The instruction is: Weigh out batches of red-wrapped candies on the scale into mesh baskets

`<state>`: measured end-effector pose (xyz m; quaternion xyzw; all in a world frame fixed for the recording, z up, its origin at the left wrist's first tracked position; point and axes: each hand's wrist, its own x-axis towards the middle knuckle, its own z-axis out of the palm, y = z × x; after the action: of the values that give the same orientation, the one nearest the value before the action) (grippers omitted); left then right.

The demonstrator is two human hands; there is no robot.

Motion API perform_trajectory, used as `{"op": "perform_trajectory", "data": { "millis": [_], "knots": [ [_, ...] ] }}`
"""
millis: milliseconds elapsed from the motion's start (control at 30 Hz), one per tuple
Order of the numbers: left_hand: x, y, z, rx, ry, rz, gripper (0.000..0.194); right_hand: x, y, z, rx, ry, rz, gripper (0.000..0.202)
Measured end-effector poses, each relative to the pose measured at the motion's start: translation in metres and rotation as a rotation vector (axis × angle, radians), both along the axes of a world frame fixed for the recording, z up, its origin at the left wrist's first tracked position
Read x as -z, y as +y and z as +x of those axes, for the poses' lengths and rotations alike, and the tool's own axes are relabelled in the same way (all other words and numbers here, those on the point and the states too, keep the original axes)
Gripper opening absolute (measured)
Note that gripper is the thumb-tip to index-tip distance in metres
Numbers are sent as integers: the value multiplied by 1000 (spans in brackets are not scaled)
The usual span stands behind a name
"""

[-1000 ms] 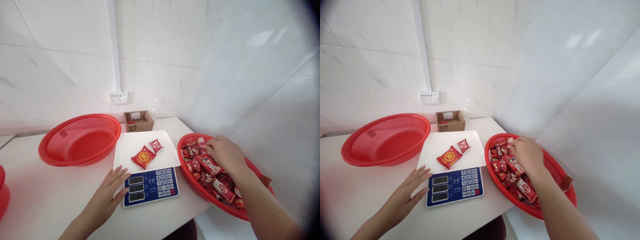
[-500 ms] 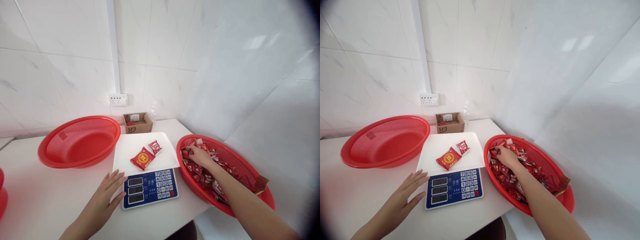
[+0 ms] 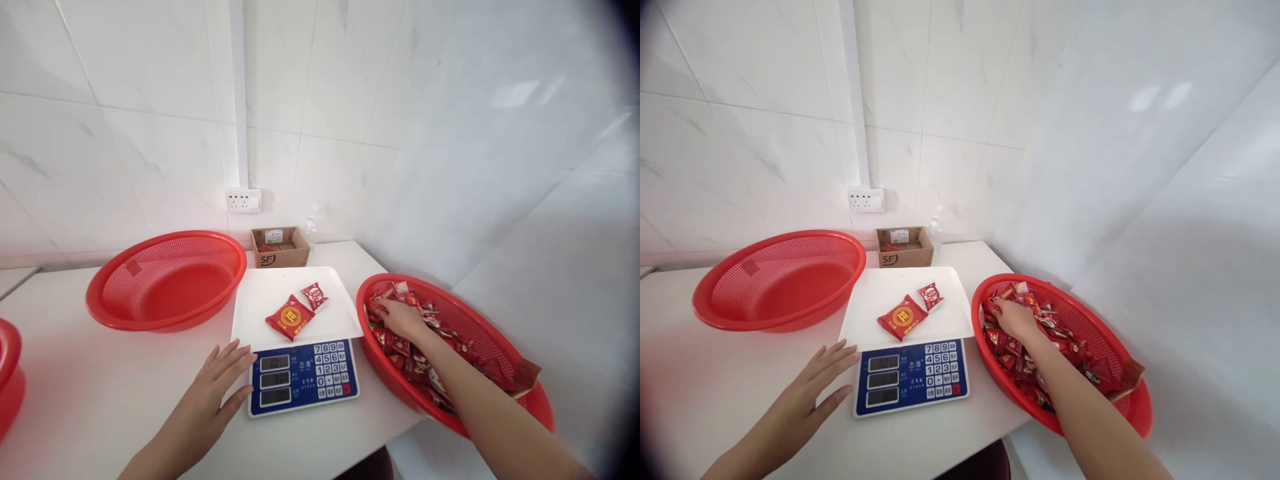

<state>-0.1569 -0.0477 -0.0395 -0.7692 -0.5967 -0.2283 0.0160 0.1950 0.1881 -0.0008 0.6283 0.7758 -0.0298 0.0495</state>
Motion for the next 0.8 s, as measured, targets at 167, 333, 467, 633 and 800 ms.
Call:
{"op": "perform_trajectory", "data": {
  "millis": [167, 333, 467, 633, 800],
  "knots": [
    [-1, -1, -2, -12, 13, 12, 43, -28, -4, -4, 79, 39, 276, 41],
    [-7, -1, 5, -3, 12, -10, 39, -40, -23, -38, -278, 153, 371, 34],
    [-8, -3, 6, -1, 5, -26, 39, -33, -35, -62, -562, 60, 359, 33],
    [-6, -6, -1, -26, 12, -11, 40, -36, -28, -64, -458, 135, 448, 33],
    [-7, -6, 1, -27, -8, 0, 39, -45, -28, -81, -338, 499, 389, 32]
  ]
}}
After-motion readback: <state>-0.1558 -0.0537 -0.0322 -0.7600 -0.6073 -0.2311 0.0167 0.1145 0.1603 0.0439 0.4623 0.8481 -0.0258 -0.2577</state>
